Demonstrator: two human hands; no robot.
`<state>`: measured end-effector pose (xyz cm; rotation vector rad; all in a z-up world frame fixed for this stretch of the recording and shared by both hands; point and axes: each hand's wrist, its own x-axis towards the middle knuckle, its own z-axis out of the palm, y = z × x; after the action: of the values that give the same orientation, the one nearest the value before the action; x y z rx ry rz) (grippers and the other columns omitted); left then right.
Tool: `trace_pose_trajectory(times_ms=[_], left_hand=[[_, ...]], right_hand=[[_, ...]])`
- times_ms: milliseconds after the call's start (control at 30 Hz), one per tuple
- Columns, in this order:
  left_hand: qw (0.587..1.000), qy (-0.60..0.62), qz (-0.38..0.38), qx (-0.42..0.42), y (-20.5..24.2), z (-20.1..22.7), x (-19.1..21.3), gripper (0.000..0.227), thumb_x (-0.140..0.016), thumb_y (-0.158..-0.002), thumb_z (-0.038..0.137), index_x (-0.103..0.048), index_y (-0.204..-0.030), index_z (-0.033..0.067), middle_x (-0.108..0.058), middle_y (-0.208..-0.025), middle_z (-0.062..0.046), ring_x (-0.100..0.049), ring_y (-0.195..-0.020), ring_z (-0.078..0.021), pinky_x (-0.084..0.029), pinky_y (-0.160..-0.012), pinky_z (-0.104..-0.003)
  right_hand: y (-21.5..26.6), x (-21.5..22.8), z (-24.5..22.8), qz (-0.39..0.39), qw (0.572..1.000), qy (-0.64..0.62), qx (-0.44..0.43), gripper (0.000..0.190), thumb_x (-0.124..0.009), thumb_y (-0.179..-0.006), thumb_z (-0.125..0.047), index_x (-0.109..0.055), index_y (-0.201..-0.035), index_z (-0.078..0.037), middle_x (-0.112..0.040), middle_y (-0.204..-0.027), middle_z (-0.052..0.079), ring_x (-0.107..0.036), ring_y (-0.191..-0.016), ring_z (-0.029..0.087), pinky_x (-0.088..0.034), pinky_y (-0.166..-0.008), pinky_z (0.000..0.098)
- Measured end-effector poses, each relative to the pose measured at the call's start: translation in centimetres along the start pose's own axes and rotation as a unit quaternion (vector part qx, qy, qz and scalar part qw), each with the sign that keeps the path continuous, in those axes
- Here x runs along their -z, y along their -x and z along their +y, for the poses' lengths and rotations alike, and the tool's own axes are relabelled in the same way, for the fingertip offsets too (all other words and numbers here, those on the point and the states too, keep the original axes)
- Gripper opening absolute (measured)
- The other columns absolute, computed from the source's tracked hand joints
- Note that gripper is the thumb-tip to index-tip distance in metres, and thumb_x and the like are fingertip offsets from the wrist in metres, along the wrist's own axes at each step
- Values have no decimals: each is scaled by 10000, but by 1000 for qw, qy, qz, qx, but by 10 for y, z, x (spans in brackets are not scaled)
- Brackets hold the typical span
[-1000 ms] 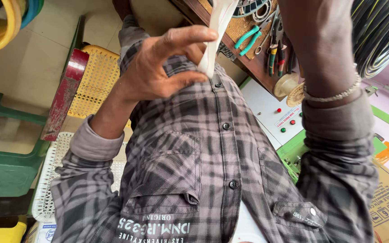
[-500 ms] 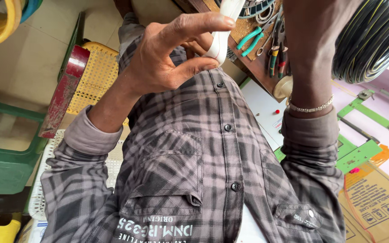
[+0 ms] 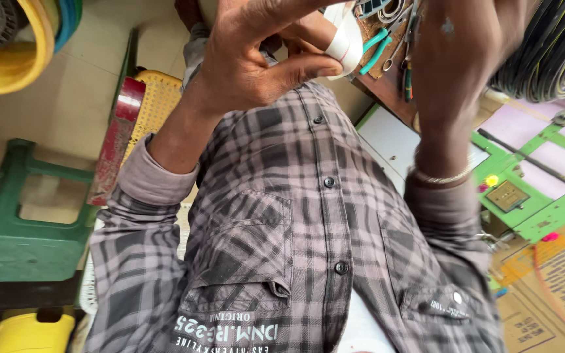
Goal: The person winds a white insulating tape around the copper windings of a motor stator. They repeatedly wrap the tape, pull it taut, and adjust the placement to secure the windings in place.
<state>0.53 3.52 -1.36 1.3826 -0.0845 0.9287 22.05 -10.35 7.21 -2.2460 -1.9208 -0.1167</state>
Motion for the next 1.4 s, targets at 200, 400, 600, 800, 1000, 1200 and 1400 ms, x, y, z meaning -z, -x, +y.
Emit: trace_pose_trajectory(times_ms=[200,400,600,800,1000,1200,1400], left_hand=[[999,-5,-37,32,-10,4,7,538,-832,-1088,3,-513,-1513,85,-763,-1110,-122,-780,-981,-166,-650,-831,-241],[985,48,-69,150,-31,14,-8,531,-834,-1010,31,-549,-1458,37,-774,-1005,-119,-763,-914,-162,-587,-827,-261],[973,-37,-112,198,-50,18,-5,235,-802,-986,10,-716,-1205,14,-765,-1029,-142,-757,-880,-172,-593,-766,-245],[967,-86,-53,232,-55,9,-20,66,-733,-1030,-15,-767,-1084,1,-744,-986,-92,-677,-803,-137,-523,-710,-238],[970,-45,79,224,-58,0,-27,90,-750,-1042,9,-771,-1127,30,-758,-971,-66,-635,-715,-94,-461,-567,-236],[959,-82,119,245,-41,0,-18,278,-780,-1019,14,-747,-1291,66,-746,-950,-43,-593,-692,-36,-428,-553,-172],[940,0,179,289,-42,-10,-4,382,-706,-1062,-7,-622,-1426,72,-761,-997,-93,-716,-876,-138,-581,-747,-278]], right_hand=[[65,-85,18,71,823,-532,-189,311,-671,-996,183,-662,-1253,7,-591,-1220,100,-668,-985,124,-568,-875,251],[66,-144,15,142,907,-388,-77,231,-881,-934,12,-789,-1139,-42,-687,-1026,77,-670,-885,224,-531,-759,325],[71,-141,0,221,893,-389,-44,172,-886,-911,-31,-813,-1063,-59,-748,-1027,69,-664,-856,220,-526,-721,346],[100,-137,-1,253,886,-380,-79,134,-885,-898,-38,-831,-1020,-56,-779,-1063,67,-660,-874,221,-542,-735,331],[74,-144,4,274,833,-482,-9,110,-770,-1032,-90,-683,-1013,-26,-765,-1189,113,-722,-1129,298,-566,-975,387],[59,-155,-4,278,809,-517,15,83,-684,-1063,-107,-635,-1022,-54,-775,-1067,103,-737,-1079,274,-572,-956,405],[66,-163,-5,310,661,-679,-83,288,-571,-1150,-269,-543,-1103,13,-700,-982,130,-731,-888,193,-643,-802,324]])
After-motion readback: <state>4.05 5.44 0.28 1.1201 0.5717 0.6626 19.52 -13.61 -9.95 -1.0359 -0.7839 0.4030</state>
